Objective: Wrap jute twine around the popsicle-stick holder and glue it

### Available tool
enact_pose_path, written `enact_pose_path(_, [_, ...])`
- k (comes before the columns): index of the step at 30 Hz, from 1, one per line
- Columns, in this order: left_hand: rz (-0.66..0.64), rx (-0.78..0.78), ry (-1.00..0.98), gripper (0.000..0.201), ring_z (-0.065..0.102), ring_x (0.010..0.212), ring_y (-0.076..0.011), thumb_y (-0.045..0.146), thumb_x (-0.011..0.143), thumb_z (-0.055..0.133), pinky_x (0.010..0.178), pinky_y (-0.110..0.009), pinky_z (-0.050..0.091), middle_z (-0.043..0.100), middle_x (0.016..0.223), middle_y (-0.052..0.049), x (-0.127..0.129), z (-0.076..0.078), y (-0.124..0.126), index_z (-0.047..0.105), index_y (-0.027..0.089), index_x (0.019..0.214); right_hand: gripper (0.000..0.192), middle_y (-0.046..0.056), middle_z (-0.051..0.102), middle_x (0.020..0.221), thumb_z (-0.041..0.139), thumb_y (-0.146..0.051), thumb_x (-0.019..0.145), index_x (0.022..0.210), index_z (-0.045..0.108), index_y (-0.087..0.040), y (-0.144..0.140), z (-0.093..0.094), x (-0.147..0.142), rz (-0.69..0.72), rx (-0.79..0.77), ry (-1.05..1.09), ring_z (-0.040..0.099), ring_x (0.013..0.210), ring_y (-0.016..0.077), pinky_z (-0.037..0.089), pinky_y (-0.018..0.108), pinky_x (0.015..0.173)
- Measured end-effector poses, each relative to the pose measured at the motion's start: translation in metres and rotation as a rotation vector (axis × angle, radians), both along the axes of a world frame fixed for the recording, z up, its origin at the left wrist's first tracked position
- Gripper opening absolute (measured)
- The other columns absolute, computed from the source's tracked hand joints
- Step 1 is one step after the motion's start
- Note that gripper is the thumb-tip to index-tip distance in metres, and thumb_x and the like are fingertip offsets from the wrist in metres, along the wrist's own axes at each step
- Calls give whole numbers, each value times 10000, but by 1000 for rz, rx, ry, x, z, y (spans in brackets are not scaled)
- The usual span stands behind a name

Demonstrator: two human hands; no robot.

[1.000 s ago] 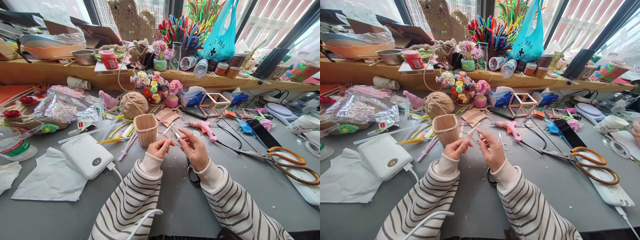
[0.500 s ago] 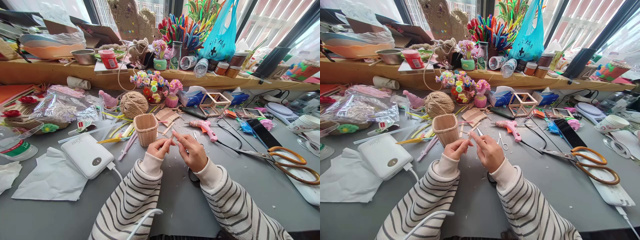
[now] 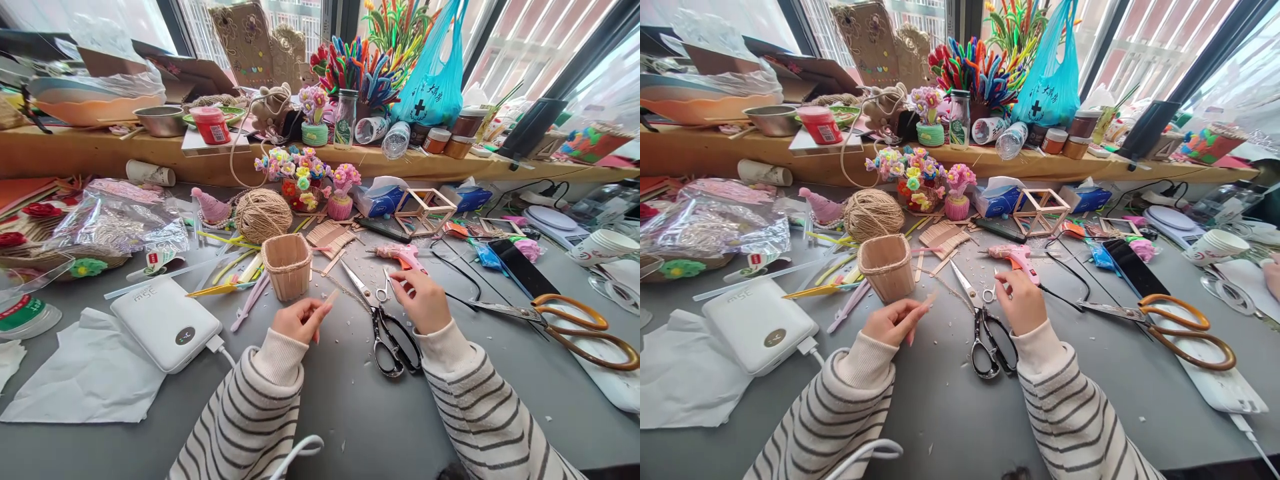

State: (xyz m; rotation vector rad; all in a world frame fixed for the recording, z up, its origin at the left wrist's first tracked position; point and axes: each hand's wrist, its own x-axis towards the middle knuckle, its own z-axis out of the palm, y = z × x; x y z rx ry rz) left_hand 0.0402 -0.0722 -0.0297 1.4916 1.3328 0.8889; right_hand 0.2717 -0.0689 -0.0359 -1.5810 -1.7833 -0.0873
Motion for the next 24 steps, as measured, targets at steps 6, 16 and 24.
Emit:
enact_pose_path(6, [21,83,173,333,382,340,-80,444,742,522,443,-214,304,401,325,71,-5,-1,-6,583,186,539,208,40,645,688,477,-276,822,738,637,-173,5,1,8,64,-121,-89,551,496,125,452,277,542])
enact_pose_path(16, [61,274,406,357,491,482,-133,358,851,351,509,-228,357,562,515,-4,-7,-16,-7,646,181,755,189,48,623,725,489,-223,840,912,657,-177,5,12,-55,408,-195,-201,583,625,135,446,241,567])
enact_pose_path(24, [64,326,471,385,519,510,-140,364,871,309,514,-228,364,609,574,-18,-5,-18,-11,630,195,742,311,14,623,560,432,-350,858,797,671,-160,1,2,-68,424,-519,498,504,427,90,420,225,468])
